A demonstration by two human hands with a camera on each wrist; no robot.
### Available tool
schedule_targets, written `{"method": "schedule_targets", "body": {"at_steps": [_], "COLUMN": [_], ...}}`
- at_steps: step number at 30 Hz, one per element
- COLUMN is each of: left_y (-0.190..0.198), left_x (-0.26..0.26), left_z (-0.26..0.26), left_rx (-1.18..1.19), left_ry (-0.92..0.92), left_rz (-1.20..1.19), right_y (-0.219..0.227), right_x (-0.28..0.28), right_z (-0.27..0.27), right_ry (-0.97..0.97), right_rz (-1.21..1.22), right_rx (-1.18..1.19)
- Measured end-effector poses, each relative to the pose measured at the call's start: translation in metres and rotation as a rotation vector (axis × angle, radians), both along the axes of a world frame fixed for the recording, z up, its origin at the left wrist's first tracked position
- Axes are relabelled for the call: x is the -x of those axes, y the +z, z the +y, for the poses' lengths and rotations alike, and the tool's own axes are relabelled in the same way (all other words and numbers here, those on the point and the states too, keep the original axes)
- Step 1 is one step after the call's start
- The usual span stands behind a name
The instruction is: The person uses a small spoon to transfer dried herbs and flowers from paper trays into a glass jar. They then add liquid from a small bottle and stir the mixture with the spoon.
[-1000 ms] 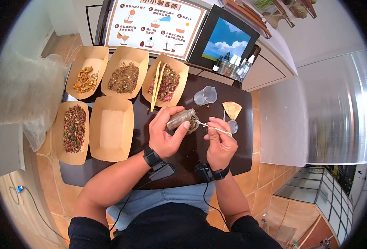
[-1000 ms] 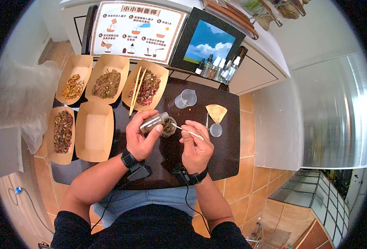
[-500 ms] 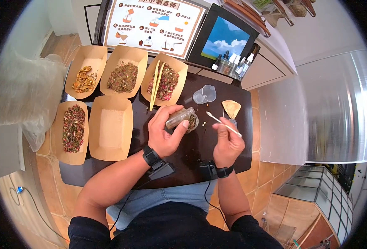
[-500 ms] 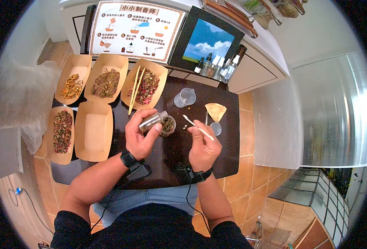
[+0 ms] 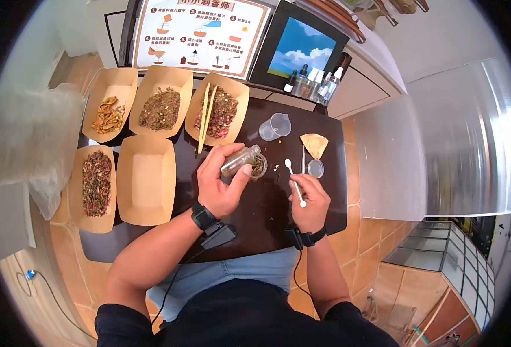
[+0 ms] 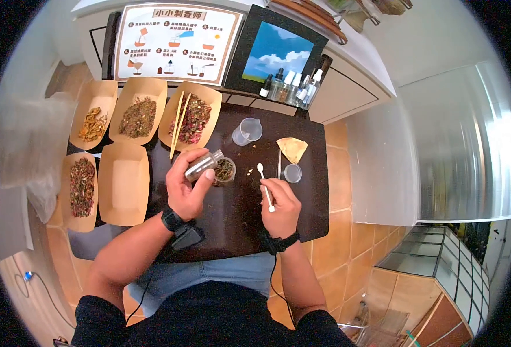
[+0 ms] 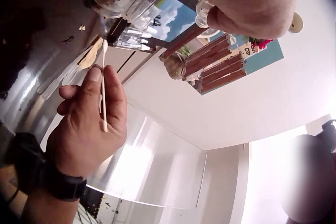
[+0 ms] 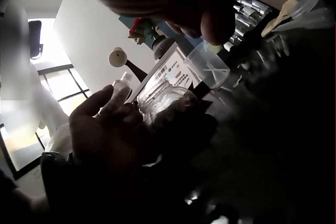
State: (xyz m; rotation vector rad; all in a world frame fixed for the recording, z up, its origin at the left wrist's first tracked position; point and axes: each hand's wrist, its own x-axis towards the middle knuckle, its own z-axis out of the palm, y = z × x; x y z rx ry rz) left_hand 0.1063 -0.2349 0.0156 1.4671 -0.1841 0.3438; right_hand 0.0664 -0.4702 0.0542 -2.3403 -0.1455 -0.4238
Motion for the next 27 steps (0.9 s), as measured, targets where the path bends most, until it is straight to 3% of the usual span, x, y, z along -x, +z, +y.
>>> {"method": "schedule_targets", "body": {"at_steps": [4,6,13,16,19,24,27], "left_y": [0.0,0.002,-0.005,-0.007,-0.005,-0.009,-0.009], "left_x": [0.0,0.001,0.0,0.0,0.003,0.003,0.003], "left_z": [-0.001,-0.003,-0.007,-0.007,-0.003,-0.005,-0.005], "left_rx": [-0.007,-0.002,0.017,0.002,0.017,0.038,0.024], "left_ry": [0.0,0.023,0.066,0.087,0.016,0.016,0.014], "left_rz": [-0.016,-0.021,-0.02,-0.036,0.024,0.019,0.007], "right_y": [-0.001,-0.003,-0.002,-0.001,-0.003,0.002,-0.006], "right_x": [-0.002,-0.003,0.001,0.001,0.0,-0.004,-0.005], "right_z": [-0.002,-0.007,-0.013,-0.012,-0.017,-0.024,-0.026], "right_ry": [-0.004,0.016,0.063,0.021,-0.004,-0.282,-0.253], "right_rz": [0.05,0.044,0.062,0.11,0.004,0.164,0.183], "right_rx": [0.034,0.167,0.2,0.161,0.222,0.252,0.223]}}
